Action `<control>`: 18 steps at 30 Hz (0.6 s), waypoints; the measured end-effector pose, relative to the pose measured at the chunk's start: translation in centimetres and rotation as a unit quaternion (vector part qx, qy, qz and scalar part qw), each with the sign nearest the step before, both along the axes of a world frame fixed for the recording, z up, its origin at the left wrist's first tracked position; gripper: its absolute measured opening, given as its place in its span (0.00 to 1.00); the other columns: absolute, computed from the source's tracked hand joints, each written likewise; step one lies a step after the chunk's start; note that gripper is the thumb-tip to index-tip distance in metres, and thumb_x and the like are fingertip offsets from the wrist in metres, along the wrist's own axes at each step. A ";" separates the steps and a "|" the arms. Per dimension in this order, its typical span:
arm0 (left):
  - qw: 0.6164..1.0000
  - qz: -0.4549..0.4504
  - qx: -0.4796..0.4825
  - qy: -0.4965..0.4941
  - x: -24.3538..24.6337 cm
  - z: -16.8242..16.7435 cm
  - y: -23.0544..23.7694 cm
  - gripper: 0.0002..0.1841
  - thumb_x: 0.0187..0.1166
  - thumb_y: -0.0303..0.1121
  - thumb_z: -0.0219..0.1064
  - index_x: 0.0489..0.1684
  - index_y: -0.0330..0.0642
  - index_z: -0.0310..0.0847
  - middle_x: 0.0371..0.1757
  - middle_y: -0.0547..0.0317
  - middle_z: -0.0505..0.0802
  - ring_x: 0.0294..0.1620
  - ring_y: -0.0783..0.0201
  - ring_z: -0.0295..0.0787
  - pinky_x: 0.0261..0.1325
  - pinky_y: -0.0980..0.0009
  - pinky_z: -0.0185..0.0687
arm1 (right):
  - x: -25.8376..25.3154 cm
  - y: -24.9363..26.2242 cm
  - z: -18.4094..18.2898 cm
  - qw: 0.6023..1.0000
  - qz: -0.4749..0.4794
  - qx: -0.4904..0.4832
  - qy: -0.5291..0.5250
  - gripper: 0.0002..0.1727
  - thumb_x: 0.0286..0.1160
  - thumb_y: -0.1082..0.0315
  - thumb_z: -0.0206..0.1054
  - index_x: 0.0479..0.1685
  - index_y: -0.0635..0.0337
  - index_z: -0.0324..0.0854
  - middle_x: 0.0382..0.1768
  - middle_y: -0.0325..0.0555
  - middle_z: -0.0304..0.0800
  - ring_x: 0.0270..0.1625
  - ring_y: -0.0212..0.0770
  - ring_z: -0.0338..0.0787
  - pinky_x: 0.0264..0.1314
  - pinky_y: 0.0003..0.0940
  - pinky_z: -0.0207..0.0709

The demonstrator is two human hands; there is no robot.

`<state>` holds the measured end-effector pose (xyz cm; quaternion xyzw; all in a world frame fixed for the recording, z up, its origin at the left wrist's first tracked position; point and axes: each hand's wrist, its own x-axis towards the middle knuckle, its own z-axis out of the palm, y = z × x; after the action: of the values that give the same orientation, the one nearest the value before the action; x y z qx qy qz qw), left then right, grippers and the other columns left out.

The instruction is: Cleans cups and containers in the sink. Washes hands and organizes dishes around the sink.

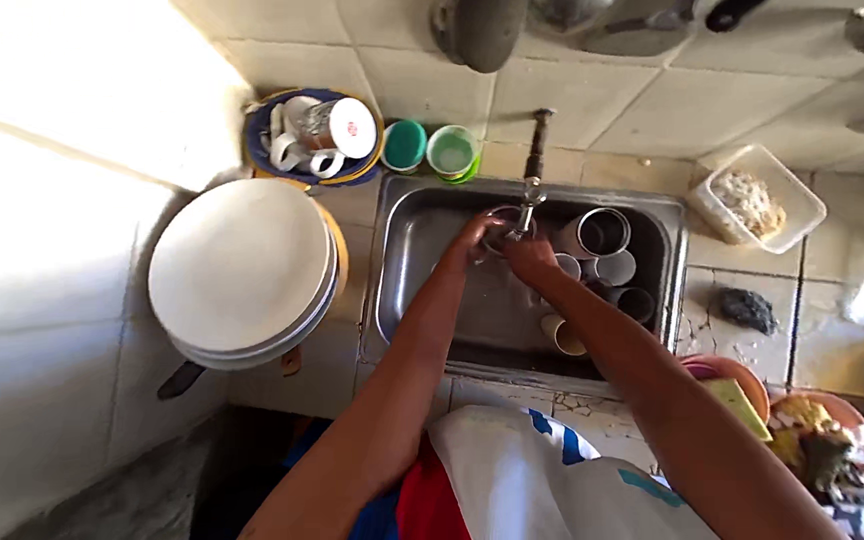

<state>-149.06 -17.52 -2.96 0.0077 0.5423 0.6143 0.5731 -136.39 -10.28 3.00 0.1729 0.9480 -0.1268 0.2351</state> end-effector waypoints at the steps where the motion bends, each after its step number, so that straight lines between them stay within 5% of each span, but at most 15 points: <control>1: 0.995 0.074 0.028 -0.053 1.1 0.0 0.2 0.13 0.85 0.38 0.52 0.59 0.45 0.76 0.42 0.57 0.89 0.37 0.66 0.87 0.39 0.67 0.86 | -0.6 -0.5 0.5 0.993 -0.100 -0.062 -0.019 0.19 0.88 0.67 0.56 0.72 0.55 0.82 0.62 0.67 0.89 0.66 0.72 0.87 0.67 0.76 0.74; 2: 0.984 0.139 0.071 -0.083 2.3 0.0 0.5 0.18 0.89 0.48 0.49 0.59 0.46 0.77 0.42 0.60 0.90 0.38 0.68 0.88 0.40 0.67 0.87 | -1.1 -0.8 0.2 0.973 -0.193 -0.124 -0.010 0.19 0.89 0.64 0.56 0.73 0.54 0.81 0.62 0.69 0.89 0.65 0.74 0.87 0.63 0.77 0.76; 4: 0.968 0.197 0.139 -0.062 4.2 -0.5 1.1 0.35 0.91 0.63 0.36 0.79 0.46 0.70 0.65 0.56 0.88 0.62 0.66 0.86 0.66 0.61 0.83 | -1.6 -1.4 -2.0 0.899 -0.347 -0.256 0.075 0.23 0.93 0.58 0.51 0.77 0.59 0.77 0.66 0.70 0.86 0.71 0.70 0.84 0.72 0.73 0.74; 6: 0.979 0.179 0.083 0.043 6.2 -0.9 1.6 0.34 0.94 0.56 0.31 0.82 0.42 0.66 0.66 0.53 0.86 0.63 0.66 0.84 0.66 0.64 0.81 | -1.6 -2.4 -2.8 0.725 -0.517 -0.414 0.187 0.27 0.95 0.52 0.48 0.78 0.63 0.74 0.69 0.61 0.84 0.74 0.54 0.82 0.78 0.56 0.73; 8: 0.971 0.090 0.017 0.223 7.5 -1.7 1.7 0.25 0.95 0.38 0.40 0.82 0.31 0.66 0.77 0.39 0.80 0.77 0.54 0.76 0.81 0.58 0.70 | -1.4 -2.3 -2.9 0.559 -0.632 -0.481 0.238 0.25 0.94 0.52 0.48 0.69 0.61 0.77 0.58 0.54 0.87 0.60 0.46 0.87 0.63 0.51 0.82; 10: 0.924 -0.003 -0.063 0.377 7.8 -1.5 1.9 0.25 0.89 0.35 0.55 0.82 0.32 0.70 0.79 0.32 0.79 0.81 0.41 0.73 0.85 0.45 0.63 | -0.9 -1.4 -3.4 0.455 -0.680 -0.513 0.259 0.24 0.94 0.49 0.46 0.65 0.58 0.78 0.52 0.48 0.88 0.53 0.43 0.88 0.55 0.48 0.84; 12: 0.891 -0.063 -0.107 0.436 7.0 -0.4 2.1 0.23 0.87 0.42 0.60 0.72 0.35 0.81 0.66 0.35 0.89 0.70 0.41 0.84 0.75 0.41 0.74 | -0.4 -0.7 -4.0 0.403 -0.681 -0.548 0.272 0.29 0.94 0.42 0.44 0.72 0.54 0.75 0.60 0.47 0.88 0.62 0.43 0.88 0.64 0.49 0.84; 14: 0.891 -0.170 -0.099 0.408 4.9 0.8 2.1 0.21 0.87 0.43 0.60 0.63 0.34 0.84 0.58 0.36 0.91 0.62 0.42 0.88 0.68 0.40 0.79 | -0.1 -0.4 -3.2 0.398 -0.692 -0.551 0.243 0.30 0.93 0.41 0.45 0.77 0.52 0.71 0.66 0.50 0.85 0.66 0.49 0.87 0.63 0.58 0.84; 16: 0.919 -0.229 -0.058 0.316 3.0 1.3 1.8 0.18 0.89 0.33 0.58 0.64 0.29 0.82 0.60 0.35 0.90 0.63 0.46 0.86 0.70 0.47 0.77 | 0.5 -0.7 -2.0 0.421 -0.692 -0.552 0.197 0.27 0.94 0.46 0.47 0.78 0.54 0.68 0.65 0.55 0.84 0.62 0.56 0.88 0.57 0.62 0.86; 18: 0.979 -0.138 -0.044 0.144 2.4 -0.7 1.4 0.18 0.91 0.36 0.50 0.58 0.33 0.83 0.50 0.47 0.90 0.50 0.59 0.86 0.57 0.59 0.83 | 0.4 -1.0 -1.9 0.454 -0.672 -0.559 0.173 0.23 0.93 0.57 0.50 0.81 0.56 0.65 0.68 0.60 0.82 0.62 0.59 0.89 0.55 0.62 0.88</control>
<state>-146.68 -16.15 -3.68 0.1455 0.6398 0.4970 0.5679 -135.95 -11.31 1.15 0.5617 0.2842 -0.7756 -0.0458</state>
